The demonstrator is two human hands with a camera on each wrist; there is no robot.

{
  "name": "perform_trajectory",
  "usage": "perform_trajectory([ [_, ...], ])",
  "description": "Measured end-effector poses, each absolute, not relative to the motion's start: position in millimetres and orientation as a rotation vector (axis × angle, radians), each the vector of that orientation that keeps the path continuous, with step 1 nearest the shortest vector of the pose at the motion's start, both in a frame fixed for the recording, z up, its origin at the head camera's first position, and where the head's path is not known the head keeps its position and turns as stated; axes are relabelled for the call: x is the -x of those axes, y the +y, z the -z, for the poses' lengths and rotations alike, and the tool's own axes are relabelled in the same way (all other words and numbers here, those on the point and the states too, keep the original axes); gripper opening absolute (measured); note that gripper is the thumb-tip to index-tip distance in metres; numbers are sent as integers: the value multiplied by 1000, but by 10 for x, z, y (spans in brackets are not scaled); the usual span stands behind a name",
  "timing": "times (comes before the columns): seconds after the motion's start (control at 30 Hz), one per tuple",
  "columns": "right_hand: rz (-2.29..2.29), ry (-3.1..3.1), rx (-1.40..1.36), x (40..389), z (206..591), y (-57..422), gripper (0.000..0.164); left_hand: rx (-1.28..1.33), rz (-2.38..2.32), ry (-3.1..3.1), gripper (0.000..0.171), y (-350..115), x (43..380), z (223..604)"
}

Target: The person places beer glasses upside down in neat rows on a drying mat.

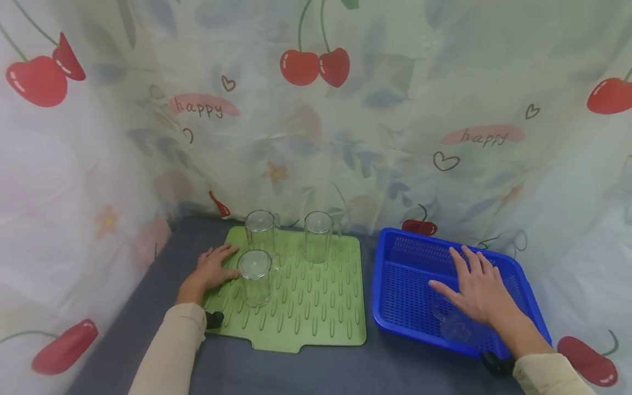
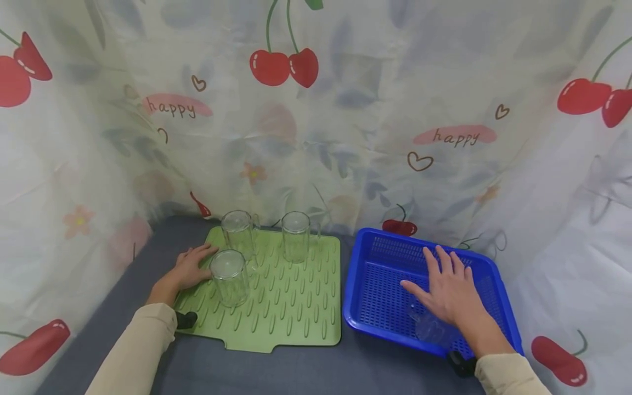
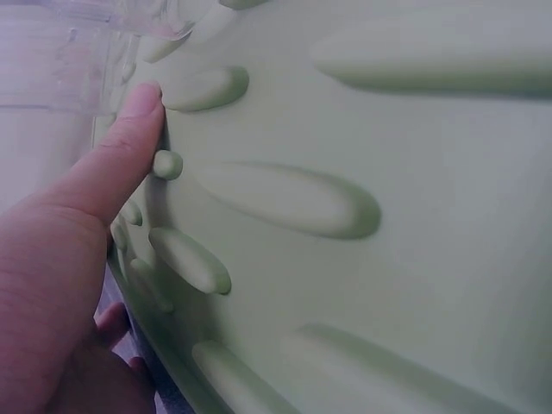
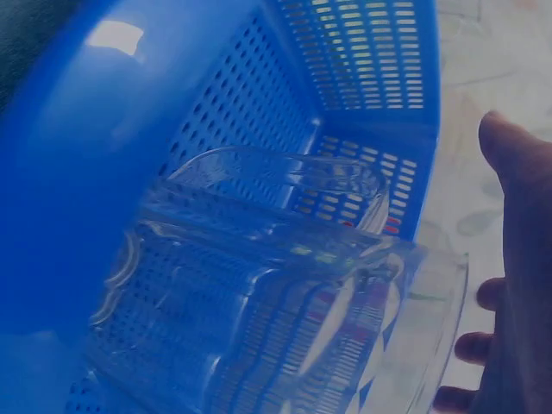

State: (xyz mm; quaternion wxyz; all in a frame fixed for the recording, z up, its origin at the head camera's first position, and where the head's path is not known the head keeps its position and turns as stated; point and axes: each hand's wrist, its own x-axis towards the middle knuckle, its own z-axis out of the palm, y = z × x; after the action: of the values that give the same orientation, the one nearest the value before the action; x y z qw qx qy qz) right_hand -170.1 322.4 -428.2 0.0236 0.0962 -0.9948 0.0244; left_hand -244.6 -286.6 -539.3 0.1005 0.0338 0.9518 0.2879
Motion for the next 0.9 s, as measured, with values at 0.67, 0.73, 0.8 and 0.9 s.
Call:
perform_trajectory([
  [0.67,-64,-3355,-224,1516,4303,3308,115,-115,-861,2819,75,-2879,2442,5426],
  [0.73,-34,-3396,-227,1510,4282,3325,118,-111,-865,2817,75,-2878,2439,5417],
  [0.8,-23,-3426,-234,1512,4267,3340,121,-104,-872,2814,75,-2877,2438,5409],
  [0.9,-37,-3454,-259,1519,4256,3356,125,-102,-879,2811,76,-2873,2440,5407],
])
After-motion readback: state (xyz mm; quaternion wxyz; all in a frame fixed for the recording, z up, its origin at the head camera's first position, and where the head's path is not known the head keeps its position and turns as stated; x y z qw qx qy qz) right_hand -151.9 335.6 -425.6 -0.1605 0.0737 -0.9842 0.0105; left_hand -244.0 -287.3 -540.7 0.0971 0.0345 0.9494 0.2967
